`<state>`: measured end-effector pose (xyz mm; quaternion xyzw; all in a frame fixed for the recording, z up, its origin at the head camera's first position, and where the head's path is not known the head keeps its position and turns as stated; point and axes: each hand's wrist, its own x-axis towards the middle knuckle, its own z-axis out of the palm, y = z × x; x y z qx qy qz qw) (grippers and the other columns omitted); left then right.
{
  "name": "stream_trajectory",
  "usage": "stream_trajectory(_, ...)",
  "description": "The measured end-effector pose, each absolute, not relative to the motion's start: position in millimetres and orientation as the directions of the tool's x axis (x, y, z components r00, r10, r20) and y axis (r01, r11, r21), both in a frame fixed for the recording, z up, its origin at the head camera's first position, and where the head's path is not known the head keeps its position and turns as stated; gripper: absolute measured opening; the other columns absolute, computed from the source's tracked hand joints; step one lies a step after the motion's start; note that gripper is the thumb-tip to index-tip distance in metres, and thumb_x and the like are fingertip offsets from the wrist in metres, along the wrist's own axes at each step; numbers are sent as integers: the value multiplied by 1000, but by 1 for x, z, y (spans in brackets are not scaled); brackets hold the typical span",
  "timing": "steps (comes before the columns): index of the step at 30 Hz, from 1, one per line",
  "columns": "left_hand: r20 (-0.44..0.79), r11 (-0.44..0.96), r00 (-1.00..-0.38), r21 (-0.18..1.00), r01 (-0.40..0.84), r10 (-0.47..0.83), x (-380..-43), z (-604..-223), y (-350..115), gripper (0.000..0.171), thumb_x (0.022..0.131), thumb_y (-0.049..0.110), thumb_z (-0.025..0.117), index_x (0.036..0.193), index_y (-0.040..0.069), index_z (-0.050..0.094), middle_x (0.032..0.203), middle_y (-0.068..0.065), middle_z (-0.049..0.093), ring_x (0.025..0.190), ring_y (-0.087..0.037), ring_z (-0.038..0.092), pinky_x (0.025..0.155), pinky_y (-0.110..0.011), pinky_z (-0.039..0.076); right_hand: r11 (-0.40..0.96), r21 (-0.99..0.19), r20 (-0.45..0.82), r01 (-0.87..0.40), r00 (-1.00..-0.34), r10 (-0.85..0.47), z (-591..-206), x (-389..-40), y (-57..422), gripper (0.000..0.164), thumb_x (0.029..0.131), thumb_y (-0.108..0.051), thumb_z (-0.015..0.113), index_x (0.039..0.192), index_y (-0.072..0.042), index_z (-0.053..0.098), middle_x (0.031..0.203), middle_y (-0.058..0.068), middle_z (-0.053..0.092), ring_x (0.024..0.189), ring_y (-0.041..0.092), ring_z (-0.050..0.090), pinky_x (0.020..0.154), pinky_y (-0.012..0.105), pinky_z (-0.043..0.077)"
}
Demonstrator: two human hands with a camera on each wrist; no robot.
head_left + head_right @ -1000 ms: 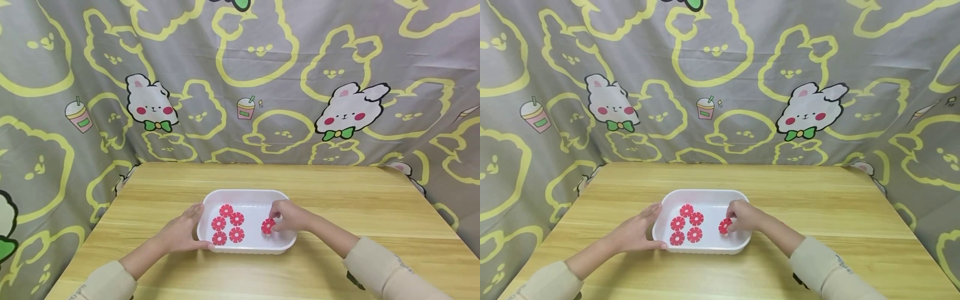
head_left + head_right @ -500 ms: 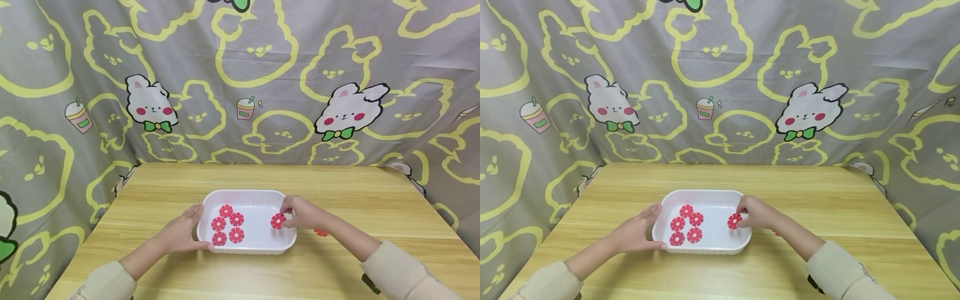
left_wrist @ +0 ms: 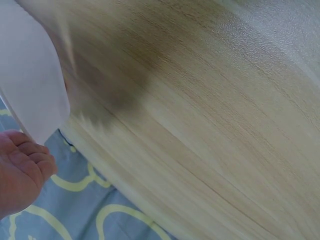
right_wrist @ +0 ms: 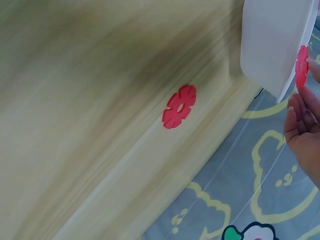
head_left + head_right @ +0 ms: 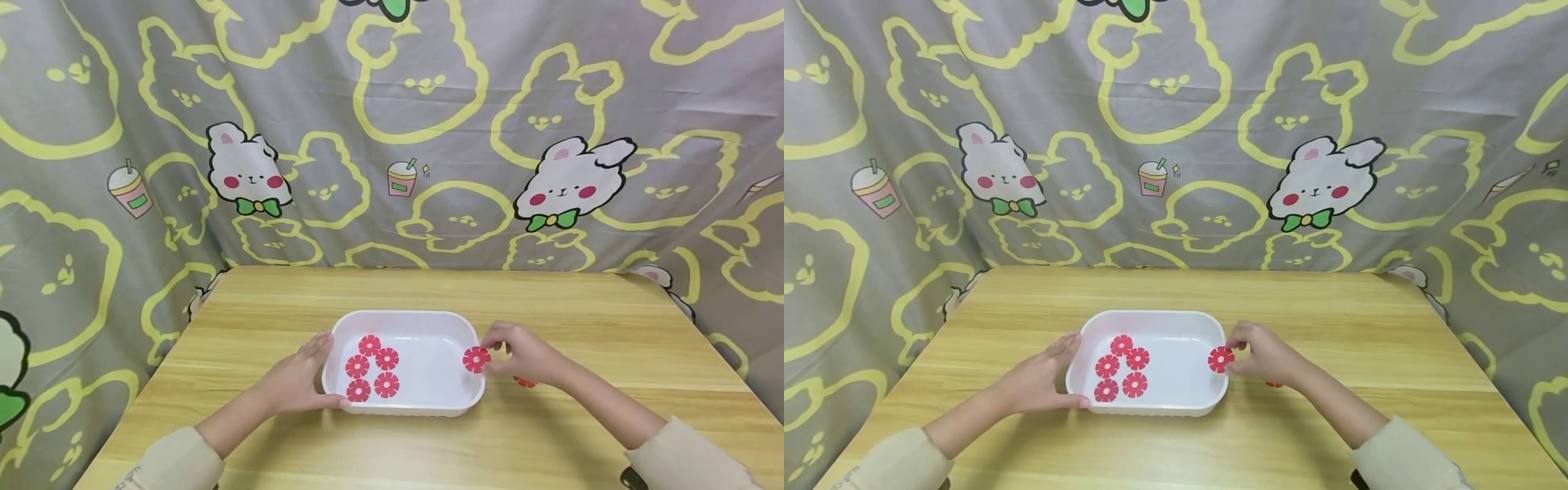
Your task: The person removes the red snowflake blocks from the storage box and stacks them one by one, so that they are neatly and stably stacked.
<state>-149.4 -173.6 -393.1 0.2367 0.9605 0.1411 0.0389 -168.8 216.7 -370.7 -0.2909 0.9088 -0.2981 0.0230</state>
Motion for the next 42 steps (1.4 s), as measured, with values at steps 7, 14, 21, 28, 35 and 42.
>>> stream_trajectory(7, -11, 847, -886, 298, 439, 463, -150, -393, -173, 113, 66, 72, 63, 140, -8, 32, 147, -24, 32, 135, -40, 32, 102, -53, 39, 665, -509, 224, -547, -830, -511, -375, -162, 233, 21, 70, -8, 78, 89, -7, 69, 82, -6, 59, 75, 6, 49, 62, 20, 48)
stream_trajectory(14, -3, 843, -882, 297, 449, 471, -151, -394, -173, 111, 67, 69, 65, 139, -9, 32, 146, -25, 32, 134, -42, 32, 100, -54, 40, 640, -518, 357, -568, -823, -442, -388, -153, 250, 23, 65, -5, 80, 85, -8, 69, 81, -4, 61, 72, 5, 51, 60, 21, 49)
stream_trajectory(21, -14, 846, -886, 303, 438, 464, -150, -394, -173, 112, 66, 71, 64, 140, -8, 32, 147, -24, 32, 135, -40, 32, 100, -53, 41, 624, -489, 478, -609, -786, -392, -405, -148, 264, 27, 60, 0, 81, 83, -6, 69, 78, 0, 62, 70, 3, 53, 58, 21, 49)
stream_trajectory(28, 2, 844, -883, 294, 449, 470, -150, -395, -173, 112, 67, 71, 64, 139, -9, 33, 146, -25, 33, 135, -40, 33, 102, -52, 39, 686, -504, 458, -524, -836, -302, -424, -142, 271, 24, 60, -2, 81, 80, -7, 69, 77, -1, 64, 68, 5, 53, 57, 21, 50)
stream_trajectory(35, 15, 839, -881, 297, 455, 473, -150, -396, -174, 111, 67, 69, 65, 139, -9, 33, 146, -25, 33, 135, -40, 33, 103, -51, 39, 716, -566, 380, -410, -900, -215, -441, -136, 277, 19, 66, -2, 79, 81, -7, 69, 79, -2, 63, 70, -2, 51, 57, 19, 50)
stream_trajectory(42, 21, 837, -879, 296, 460, 476, -151, -396, -174, 112, 67, 70, 64, 139, -10, 33, 146, -25, 33, 135, -40, 33, 103, -51, 38, 721, -596, 349, -353, -923, -164, -447, -136, 281, 20, 67, -4, 79, 84, -4, 69, 81, 0, 65, 70, -4, 53, 58, 19, 51)
